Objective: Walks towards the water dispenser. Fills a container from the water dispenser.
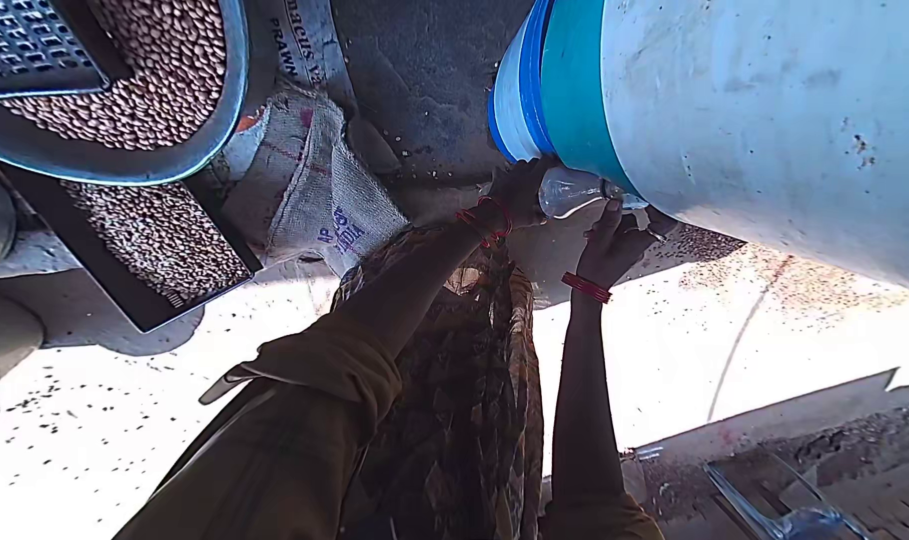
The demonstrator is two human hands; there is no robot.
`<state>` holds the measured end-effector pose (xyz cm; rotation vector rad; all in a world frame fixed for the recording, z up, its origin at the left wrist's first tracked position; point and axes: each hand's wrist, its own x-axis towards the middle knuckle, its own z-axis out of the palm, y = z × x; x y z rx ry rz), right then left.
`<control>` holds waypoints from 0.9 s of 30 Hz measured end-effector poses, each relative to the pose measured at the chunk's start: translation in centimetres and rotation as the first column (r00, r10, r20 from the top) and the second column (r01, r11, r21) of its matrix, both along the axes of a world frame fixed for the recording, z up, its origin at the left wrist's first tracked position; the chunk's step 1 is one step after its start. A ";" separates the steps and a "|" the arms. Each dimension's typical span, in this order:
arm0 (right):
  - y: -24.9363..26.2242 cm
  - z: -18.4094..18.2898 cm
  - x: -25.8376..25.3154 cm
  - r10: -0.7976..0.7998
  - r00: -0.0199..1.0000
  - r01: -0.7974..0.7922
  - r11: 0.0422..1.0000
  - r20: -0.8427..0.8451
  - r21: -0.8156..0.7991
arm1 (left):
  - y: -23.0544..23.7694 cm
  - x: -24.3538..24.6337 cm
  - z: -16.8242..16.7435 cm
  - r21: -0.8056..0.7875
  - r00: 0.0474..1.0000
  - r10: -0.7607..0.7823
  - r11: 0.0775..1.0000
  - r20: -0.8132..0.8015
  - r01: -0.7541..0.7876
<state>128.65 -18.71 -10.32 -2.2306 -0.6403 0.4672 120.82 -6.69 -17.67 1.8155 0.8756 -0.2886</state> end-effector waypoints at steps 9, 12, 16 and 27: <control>0.0 0.1 0.0 0.004 1.000 -0.004 1.000 0.002 -0.014 | -0.1 0.0 -0.2 0.012 1.000 0.010 1.000 0.022 -0.011; 0.1 0.2 0.0 -0.001 1.000 0.002 0.999 0.018 -0.043 | -0.1 -0.1 -0.3 0.014 0.998 0.021 1.000 0.051 -0.021; 0.1 0.2 0.0 -0.002 1.000 0.003 0.999 0.022 -0.039 | -0.1 -0.2 -0.1 0.014 0.998 0.021 1.000 0.052 -0.021; 0.0 0.0 0.2 0.002 1.000 -0.001 0.999 0.026 -0.053 | -0.1 -0.1 0.0 0.011 0.999 0.019 1.000 0.044 -0.020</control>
